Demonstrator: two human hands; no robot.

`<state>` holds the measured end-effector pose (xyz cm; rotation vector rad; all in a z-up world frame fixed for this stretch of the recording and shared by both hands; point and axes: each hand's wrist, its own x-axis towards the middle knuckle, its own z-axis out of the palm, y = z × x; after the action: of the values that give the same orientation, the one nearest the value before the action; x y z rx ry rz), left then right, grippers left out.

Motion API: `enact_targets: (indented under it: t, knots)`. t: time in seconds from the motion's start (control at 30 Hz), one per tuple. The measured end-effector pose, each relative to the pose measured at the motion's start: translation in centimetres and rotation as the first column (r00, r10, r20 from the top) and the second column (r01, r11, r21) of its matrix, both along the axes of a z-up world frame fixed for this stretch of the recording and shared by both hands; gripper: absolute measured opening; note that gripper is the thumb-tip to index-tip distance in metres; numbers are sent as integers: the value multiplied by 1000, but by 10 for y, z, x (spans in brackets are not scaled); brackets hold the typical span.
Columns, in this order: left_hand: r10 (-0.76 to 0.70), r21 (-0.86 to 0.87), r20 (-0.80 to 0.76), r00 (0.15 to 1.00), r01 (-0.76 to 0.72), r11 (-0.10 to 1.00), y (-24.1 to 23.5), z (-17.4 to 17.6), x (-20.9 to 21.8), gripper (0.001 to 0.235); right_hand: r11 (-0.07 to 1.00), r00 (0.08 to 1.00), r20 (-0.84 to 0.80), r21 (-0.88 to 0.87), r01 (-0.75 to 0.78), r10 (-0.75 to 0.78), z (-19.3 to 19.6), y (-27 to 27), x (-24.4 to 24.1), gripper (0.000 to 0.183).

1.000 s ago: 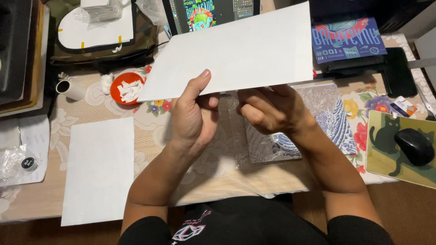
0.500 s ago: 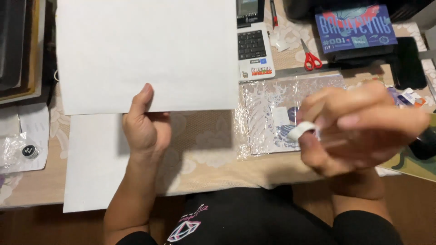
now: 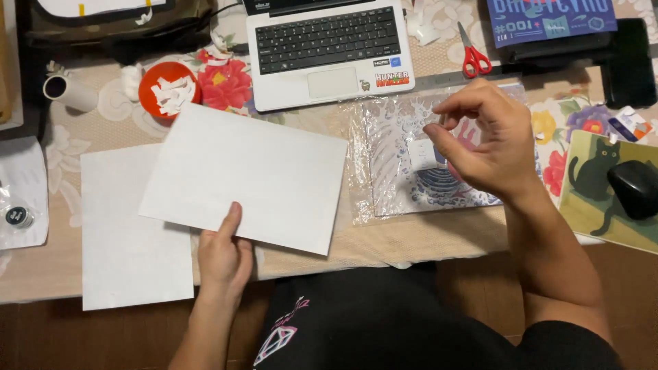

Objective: The person prepares illustrated prints for packaging by peeling backing from adhesive strips and applying them to the back of the prints before sliding them into plastic sleeves.

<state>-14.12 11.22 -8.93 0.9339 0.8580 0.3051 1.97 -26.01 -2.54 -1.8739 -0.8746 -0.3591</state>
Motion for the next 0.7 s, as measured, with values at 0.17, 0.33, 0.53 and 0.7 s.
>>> enact_targets:
  t: [0.17,0.33,0.53,0.7]
  knots:
    - [-103,-167,-240,965,64,984,-34,12,-14,44,966,959,256,-192,175,-123,-22,9,12,19]
    - [-358,-230,-170,918,316,920,-31,-21,-49,31,941,897,405,-196,275,-177,-43,15,15,23]
    - [-813,109,-569,126,991,77,28,47,-13,30,909,827,527,-220,354,-195,-55,25,21,16]
    - [-583,740,-632,511,620,-258,95,33,109,18,878,745,638,-225,423,-195,-49,41,18,12]
